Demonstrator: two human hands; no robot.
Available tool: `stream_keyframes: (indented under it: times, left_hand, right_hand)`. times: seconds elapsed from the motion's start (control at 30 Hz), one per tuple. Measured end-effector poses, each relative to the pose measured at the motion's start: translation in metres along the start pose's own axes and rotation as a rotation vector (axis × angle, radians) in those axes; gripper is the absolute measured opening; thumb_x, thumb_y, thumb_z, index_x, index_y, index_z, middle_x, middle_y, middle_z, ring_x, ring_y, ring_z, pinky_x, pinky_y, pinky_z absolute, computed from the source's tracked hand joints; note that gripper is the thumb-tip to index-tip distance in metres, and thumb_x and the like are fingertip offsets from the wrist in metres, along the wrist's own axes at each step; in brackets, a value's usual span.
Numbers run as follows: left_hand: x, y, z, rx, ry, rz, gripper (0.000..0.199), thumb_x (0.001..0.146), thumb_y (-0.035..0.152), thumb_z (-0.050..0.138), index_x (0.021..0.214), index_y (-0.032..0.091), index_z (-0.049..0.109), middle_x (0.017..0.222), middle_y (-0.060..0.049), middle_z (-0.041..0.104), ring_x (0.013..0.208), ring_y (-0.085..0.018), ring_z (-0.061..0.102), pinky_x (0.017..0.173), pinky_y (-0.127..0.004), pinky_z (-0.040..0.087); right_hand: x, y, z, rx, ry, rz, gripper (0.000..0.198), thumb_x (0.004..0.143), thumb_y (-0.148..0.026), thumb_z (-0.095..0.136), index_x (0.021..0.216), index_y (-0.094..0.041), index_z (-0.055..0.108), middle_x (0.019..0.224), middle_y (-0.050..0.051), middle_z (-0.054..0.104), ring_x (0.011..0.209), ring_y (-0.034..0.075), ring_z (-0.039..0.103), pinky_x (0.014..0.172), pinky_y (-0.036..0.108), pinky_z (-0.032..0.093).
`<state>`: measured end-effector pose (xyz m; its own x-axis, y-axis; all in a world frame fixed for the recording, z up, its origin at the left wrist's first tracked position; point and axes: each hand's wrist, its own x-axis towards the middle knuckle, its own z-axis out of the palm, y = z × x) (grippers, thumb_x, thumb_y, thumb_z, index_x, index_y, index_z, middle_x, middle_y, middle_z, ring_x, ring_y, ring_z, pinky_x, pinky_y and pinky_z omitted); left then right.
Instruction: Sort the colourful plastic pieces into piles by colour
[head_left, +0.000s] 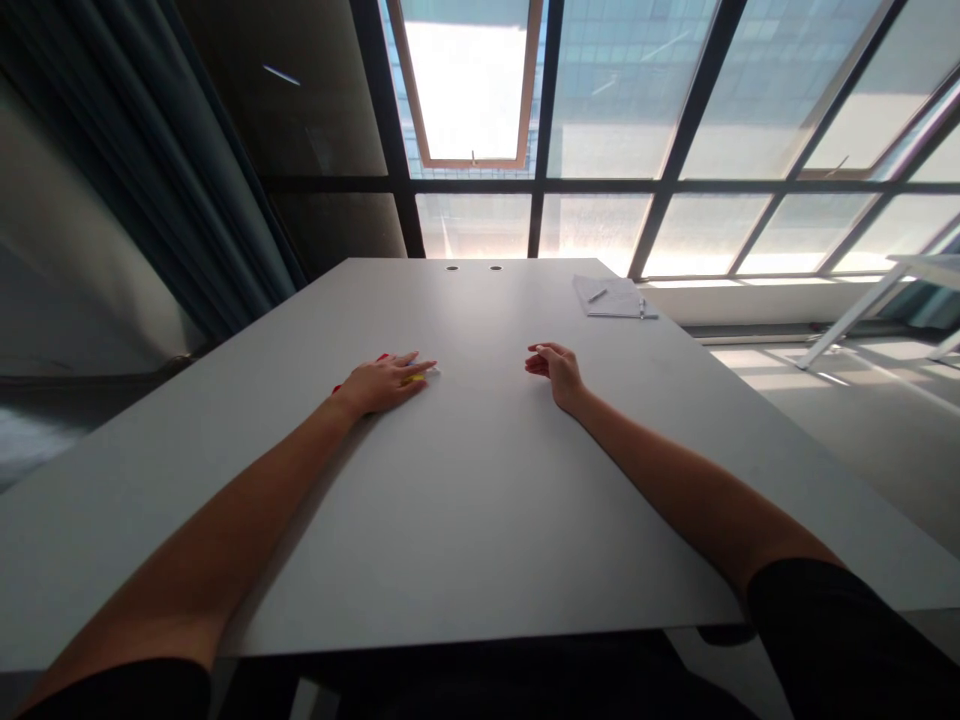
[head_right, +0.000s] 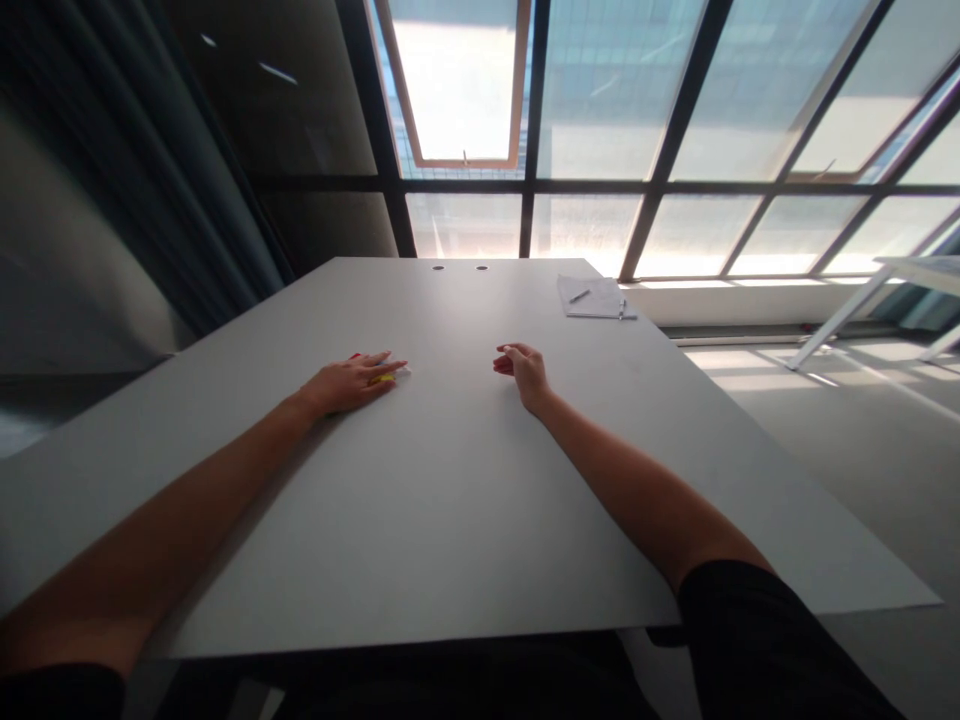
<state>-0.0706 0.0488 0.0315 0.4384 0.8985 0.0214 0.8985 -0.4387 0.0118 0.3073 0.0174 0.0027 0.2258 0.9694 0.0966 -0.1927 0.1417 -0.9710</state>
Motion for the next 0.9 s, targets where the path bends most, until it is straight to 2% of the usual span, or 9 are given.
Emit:
stream_keyframes:
  times: [0.1,0.2,0.33,0.5,0.67,0.9]
  left_hand:
    - [-0.002,-0.031,-0.001,0.01,0.016,-0.183,0.063,0.109,0.069,0.039,0.169,0.05,0.046,0.179,0.002,0.043,0.153,-0.039,0.052,0.121,-0.053,0.042]
    - [-0.003,-0.044,-0.001,0.016,0.053,-0.316,0.065,0.109,0.068,0.037,0.169,0.047,0.048,0.178,-0.002,0.045,0.151,-0.041,0.053,0.119,-0.058,0.044]
    - [0.002,-0.044,-0.003,-0.005,0.052,-0.438,0.068,0.107,0.072,0.036,0.168,0.045,0.048,0.178,-0.006,0.045,0.149,-0.045,0.052,0.116,-0.064,0.045]
    - [0.018,-0.044,-0.004,-0.055,0.1,-0.594,0.073,0.104,0.075,0.039,0.167,0.041,0.052,0.172,-0.012,0.05,0.142,-0.049,0.054,0.111,-0.071,0.044]
    - [0.035,-0.042,-0.001,-0.081,0.154,-0.757,0.068,0.103,0.069,0.039,0.161,0.041,0.061,0.162,-0.018,0.059,0.139,-0.055,0.054,0.108,-0.076,0.041]
    - [0.043,-0.048,-0.001,-0.133,0.121,-0.784,0.071,0.103,0.071,0.04,0.163,0.038,0.058,0.169,-0.018,0.05,0.143,-0.056,0.047,0.11,-0.078,0.036]
  right_hand:
    - [0.0,0.0,-0.001,-0.007,-0.009,-0.008,0.018,0.082,-0.039,0.075,0.085,-0.022,0.075,0.067,0.001,0.075,0.063,0.018,0.071,0.069,0.032,0.061]
    - [0.0,0.001,-0.001,-0.021,-0.02,-0.011,0.02,0.081,-0.041,0.076,0.085,-0.022,0.075,0.066,0.001,0.074,0.063,0.018,0.071,0.069,0.032,0.061]
    - [0.0,0.002,-0.001,-0.04,-0.039,-0.019,0.022,0.081,-0.042,0.077,0.085,-0.021,0.076,0.066,0.0,0.074,0.062,0.017,0.07,0.067,0.031,0.06]
    - [0.0,0.003,0.0,-0.059,-0.051,-0.033,0.024,0.078,-0.044,0.079,0.084,-0.021,0.075,0.064,0.0,0.073,0.06,0.016,0.069,0.064,0.03,0.06]
    - [0.0,0.004,0.0,-0.076,-0.059,-0.028,0.026,0.075,-0.044,0.08,0.084,-0.02,0.075,0.064,-0.001,0.072,0.059,0.016,0.068,0.064,0.029,0.059]
    - [-0.001,0.004,-0.001,-0.096,-0.081,-0.025,0.026,0.073,-0.043,0.078,0.086,-0.02,0.076,0.066,0.0,0.073,0.061,0.016,0.068,0.065,0.029,0.059]
